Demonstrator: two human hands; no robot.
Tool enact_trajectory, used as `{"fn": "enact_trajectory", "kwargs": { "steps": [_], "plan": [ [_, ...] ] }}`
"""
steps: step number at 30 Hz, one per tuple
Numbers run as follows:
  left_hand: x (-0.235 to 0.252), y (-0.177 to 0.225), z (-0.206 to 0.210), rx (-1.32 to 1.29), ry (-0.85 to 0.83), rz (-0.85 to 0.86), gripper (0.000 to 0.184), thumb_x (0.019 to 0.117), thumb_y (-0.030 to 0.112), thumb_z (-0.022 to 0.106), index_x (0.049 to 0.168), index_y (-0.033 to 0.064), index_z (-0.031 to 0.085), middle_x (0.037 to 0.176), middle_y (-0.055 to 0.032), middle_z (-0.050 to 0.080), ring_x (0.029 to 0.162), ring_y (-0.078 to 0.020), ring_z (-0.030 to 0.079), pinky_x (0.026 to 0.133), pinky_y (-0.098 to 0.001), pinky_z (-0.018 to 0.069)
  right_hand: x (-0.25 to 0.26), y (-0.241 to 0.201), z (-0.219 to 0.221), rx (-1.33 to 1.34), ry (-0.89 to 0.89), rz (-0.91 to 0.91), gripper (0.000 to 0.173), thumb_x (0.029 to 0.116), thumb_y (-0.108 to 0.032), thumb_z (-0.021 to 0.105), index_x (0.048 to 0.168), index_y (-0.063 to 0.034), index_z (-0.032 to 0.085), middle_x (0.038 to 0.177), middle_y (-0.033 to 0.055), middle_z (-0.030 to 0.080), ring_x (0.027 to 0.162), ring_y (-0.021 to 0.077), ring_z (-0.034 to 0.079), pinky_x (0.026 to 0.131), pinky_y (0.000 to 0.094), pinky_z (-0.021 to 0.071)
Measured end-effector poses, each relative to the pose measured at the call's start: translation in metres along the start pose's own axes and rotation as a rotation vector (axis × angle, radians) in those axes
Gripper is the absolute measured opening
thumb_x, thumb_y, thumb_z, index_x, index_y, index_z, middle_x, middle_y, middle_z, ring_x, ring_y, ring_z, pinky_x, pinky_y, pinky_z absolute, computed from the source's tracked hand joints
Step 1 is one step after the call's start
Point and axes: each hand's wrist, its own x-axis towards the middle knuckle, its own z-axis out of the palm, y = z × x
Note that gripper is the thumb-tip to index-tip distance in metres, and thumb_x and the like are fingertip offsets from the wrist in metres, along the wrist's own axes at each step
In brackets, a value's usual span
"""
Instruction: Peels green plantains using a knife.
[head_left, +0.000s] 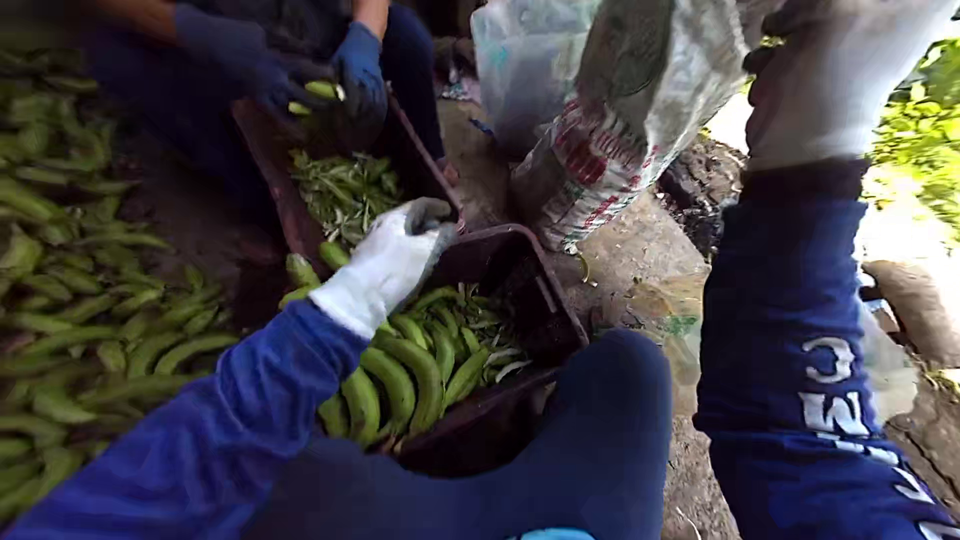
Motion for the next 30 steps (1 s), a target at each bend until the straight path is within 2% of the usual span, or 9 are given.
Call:
{"fn": "enact_trajectory", "kwargs": {
  "steps": [3,5,7,10,18,24,26,28,30],
  "plan": [
    [-0.002,-0.006,-0.006,0.111,0.012,-0.002,0.039,0.1043,0.037,0.056,0.139,0.0194,0.058,0.123,-0.0064,0.068,0.106,-0.0202,0.069,0.092,-0.0480,0.0579,-0.128,0.055,0.061,0.086,-0.236,0.308,0.048,0.0890,-0.023,0.079,0.126,-0.0009,0.058,0.097,0.0083,0.069,0.075,0.0196,0.070,0.066,0.0402,0.0634],
    [-0.002,-0.011,-0.010,0.231,0.023,0.038,0.041,0.1032,0.039,0.057,0.140,0.0197,0.059,0.129,-0.0073,0.065,0.111,-0.0208,0.067,0.095,-0.0493,0.0549,-0.195,0.105,0.093,-0.059,-0.473,0.557,0.040,0.0903,-0.031,0.077,0.117,-0.0031,0.066,0.093,0.0103,0.072,0.077,0.0214,0.070,0.070,0.0439,0.0616],
    [-0.003,-0.013,-0.015,0.311,0.037,0.067,0.043,0.1027,0.043,0.057,0.140,0.0211,0.059,0.133,-0.0067,0.063,0.115,-0.0192,0.064,0.098,-0.0480,0.0533,-0.243,0.153,0.119,-0.308,-0.795,0.708,0.038,0.0925,-0.035,0.074,0.116,-0.0052,0.069,0.101,0.0150,0.072,0.092,0.0285,0.070,0.084,0.0535,0.0579],
    [-0.004,-0.013,-0.021,0.382,0.041,0.096,0.044,0.1030,0.043,0.055,0.142,0.0220,0.057,0.136,-0.0066,0.061,0.118,-0.0187,0.063,0.101,-0.0478,0.0518,-0.282,0.204,0.150,-0.533,-1.141,0.706,0.034,0.0918,-0.032,0.072,0.118,-0.0099,0.072,0.110,0.0192,0.072,0.105,0.0371,0.068,0.091,0.0652,0.0514],
    [0.005,-0.022,-0.028,0.508,0.018,0.196,0.041,0.1024,0.043,0.051,0.137,0.0231,0.062,0.128,-0.0062,0.062,0.111,-0.0169,0.063,0.093,-0.0416,0.0537,-0.339,0.249,0.158,-0.545,-1.528,0.922,0.037,0.0935,-0.037,0.072,0.123,-0.0149,0.071,0.107,0.0146,0.073,0.094,0.0297,0.071,0.085,0.0555,0.0570],
    [0.008,-0.016,-0.036,0.469,0.036,0.183,0.039,0.1027,0.038,0.055,0.137,0.0210,0.062,0.125,-0.0047,0.064,0.103,-0.0139,0.065,0.089,-0.0378,0.0543,-0.346,0.254,0.183,-0.473,-1.294,0.654,0.037,0.0871,-0.026,0.077,0.123,-0.0170,0.073,0.115,0.0138,0.073,0.110,0.0320,0.068,0.097,0.0625,0.0510],
    [0.007,-0.015,-0.038,0.459,0.052,0.174,0.038,0.1029,0.037,0.055,0.137,0.0209,0.062,0.124,-0.0032,0.065,0.102,-0.0117,0.065,0.088,-0.0354,0.0546,-0.350,0.246,0.190,-0.504,-1.322,0.469,0.038,0.0859,-0.021,0.077,0.123,-0.0132,0.072,0.119,0.0163,0.071,0.112,0.0350,0.067,0.097,0.0636,0.0506],
    [0.005,-0.016,-0.039,0.464,0.063,0.174,0.038,0.1029,0.038,0.055,0.136,0.0207,0.063,0.124,-0.0023,0.065,0.102,-0.0093,0.065,0.088,-0.0327,0.0548,-0.349,0.245,0.208,-0.606,-1.494,0.195,0.040,0.0897,-0.023,0.072,0.129,-0.0159,0.070,0.139,0.0117,0.064,0.130,0.0332,0.058,0.108,0.0600,0.0448],
    [0.004,-0.016,-0.039,0.476,0.062,0.179,0.037,0.1031,0.038,0.054,0.135,0.0216,0.063,0.123,-0.0013,0.066,0.101,-0.0080,0.065,0.087,-0.0313,0.0548,-0.348,0.244,0.226,-0.651,-1.597,-0.019,0.040,0.0946,-0.025,0.067,0.134,-0.0203,0.067,0.152,0.0079,0.055,0.140,0.0350,0.049,0.111,0.0617,0.0415]
  ]
}}
